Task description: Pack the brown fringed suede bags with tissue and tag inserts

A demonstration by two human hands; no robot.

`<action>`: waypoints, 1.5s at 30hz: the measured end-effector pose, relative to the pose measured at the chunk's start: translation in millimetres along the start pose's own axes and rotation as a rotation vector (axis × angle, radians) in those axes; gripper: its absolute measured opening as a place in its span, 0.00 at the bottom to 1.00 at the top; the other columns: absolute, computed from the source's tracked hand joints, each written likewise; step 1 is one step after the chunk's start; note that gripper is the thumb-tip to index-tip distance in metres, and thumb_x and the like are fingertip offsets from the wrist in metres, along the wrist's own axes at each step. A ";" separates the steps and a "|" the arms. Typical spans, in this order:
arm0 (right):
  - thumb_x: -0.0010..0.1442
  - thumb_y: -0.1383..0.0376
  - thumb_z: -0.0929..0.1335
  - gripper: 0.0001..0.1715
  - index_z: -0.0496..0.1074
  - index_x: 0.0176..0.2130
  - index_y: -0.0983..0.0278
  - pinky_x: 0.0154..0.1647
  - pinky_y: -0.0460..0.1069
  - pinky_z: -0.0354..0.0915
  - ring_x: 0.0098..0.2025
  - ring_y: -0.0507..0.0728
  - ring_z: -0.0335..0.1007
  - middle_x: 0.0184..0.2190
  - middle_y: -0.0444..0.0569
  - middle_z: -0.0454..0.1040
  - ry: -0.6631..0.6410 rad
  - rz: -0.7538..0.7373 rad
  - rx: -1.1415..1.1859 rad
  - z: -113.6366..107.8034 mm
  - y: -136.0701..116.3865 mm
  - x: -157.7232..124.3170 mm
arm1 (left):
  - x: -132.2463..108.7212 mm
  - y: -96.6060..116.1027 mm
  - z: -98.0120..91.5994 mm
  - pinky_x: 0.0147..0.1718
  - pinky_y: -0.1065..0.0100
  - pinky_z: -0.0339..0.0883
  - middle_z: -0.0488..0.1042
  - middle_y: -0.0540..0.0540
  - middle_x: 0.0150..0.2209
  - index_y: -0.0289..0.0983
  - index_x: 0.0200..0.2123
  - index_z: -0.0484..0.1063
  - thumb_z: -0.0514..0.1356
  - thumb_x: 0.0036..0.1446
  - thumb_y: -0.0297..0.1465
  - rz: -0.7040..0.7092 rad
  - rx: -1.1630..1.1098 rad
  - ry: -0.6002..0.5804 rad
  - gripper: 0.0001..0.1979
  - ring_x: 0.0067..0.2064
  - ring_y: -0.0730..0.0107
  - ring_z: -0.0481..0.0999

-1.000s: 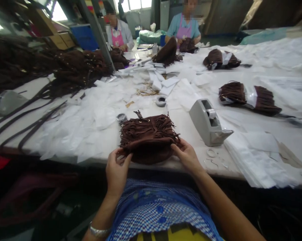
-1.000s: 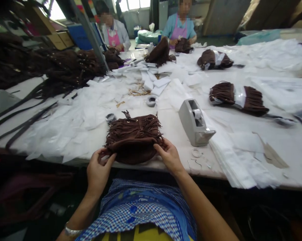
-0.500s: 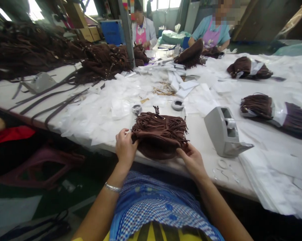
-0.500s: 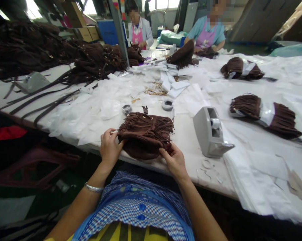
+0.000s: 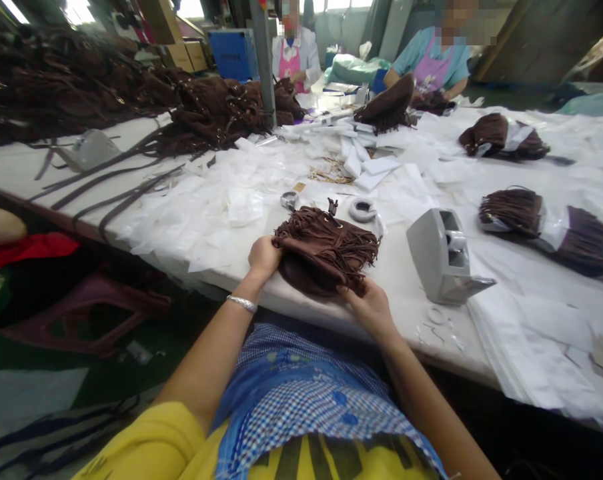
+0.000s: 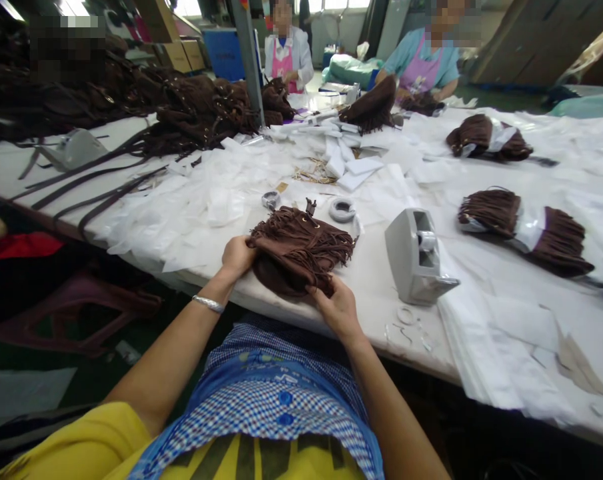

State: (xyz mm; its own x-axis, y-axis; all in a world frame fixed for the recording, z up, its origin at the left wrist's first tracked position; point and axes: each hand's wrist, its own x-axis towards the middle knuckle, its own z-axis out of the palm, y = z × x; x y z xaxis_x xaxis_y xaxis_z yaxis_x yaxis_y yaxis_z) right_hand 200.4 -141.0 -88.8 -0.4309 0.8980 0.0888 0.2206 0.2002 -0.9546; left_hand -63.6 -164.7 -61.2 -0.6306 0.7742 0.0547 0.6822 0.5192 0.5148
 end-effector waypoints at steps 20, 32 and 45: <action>0.56 0.63 0.69 0.24 0.70 0.53 0.62 0.42 0.51 0.70 0.41 0.59 0.76 0.41 0.50 0.79 0.248 0.009 -0.258 -7.6 -16.9 -17.8 | -39.5 -52.1 -1.7 0.33 0.66 0.62 0.69 0.50 0.30 0.38 0.36 0.73 0.57 0.55 0.38 0.158 -0.230 0.174 0.11 0.32 0.66 0.68; 0.59 0.63 0.69 0.18 0.75 0.50 0.63 0.46 0.51 0.71 0.40 0.58 0.77 0.42 0.52 0.80 0.348 -0.153 -0.431 -9.7 -3.0 -6.2 | -45.4 -47.3 -0.1 0.35 0.62 0.60 0.67 0.48 0.30 0.40 0.35 0.70 0.55 0.57 0.34 0.251 -0.089 0.233 0.06 0.36 0.60 0.68; 0.63 0.64 0.65 0.19 0.71 0.54 0.62 0.50 0.50 0.70 0.48 0.58 0.77 0.48 0.52 0.79 0.359 -0.244 -0.585 -14.2 8.7 -8.2 | -61.2 15.1 -39.2 0.62 0.49 0.55 0.68 0.38 0.59 0.38 0.61 0.62 0.63 0.59 0.40 0.877 0.062 0.176 0.29 0.61 0.49 0.65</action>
State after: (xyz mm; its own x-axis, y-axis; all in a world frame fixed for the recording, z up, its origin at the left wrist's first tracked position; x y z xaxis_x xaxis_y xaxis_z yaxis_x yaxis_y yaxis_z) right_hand 218.3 -141.1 -93.8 -0.2362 0.8539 0.4636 0.6299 0.4979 -0.5961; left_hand -29.2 -218.4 -23.3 0.0828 0.8380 0.5393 0.9610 -0.2104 0.1793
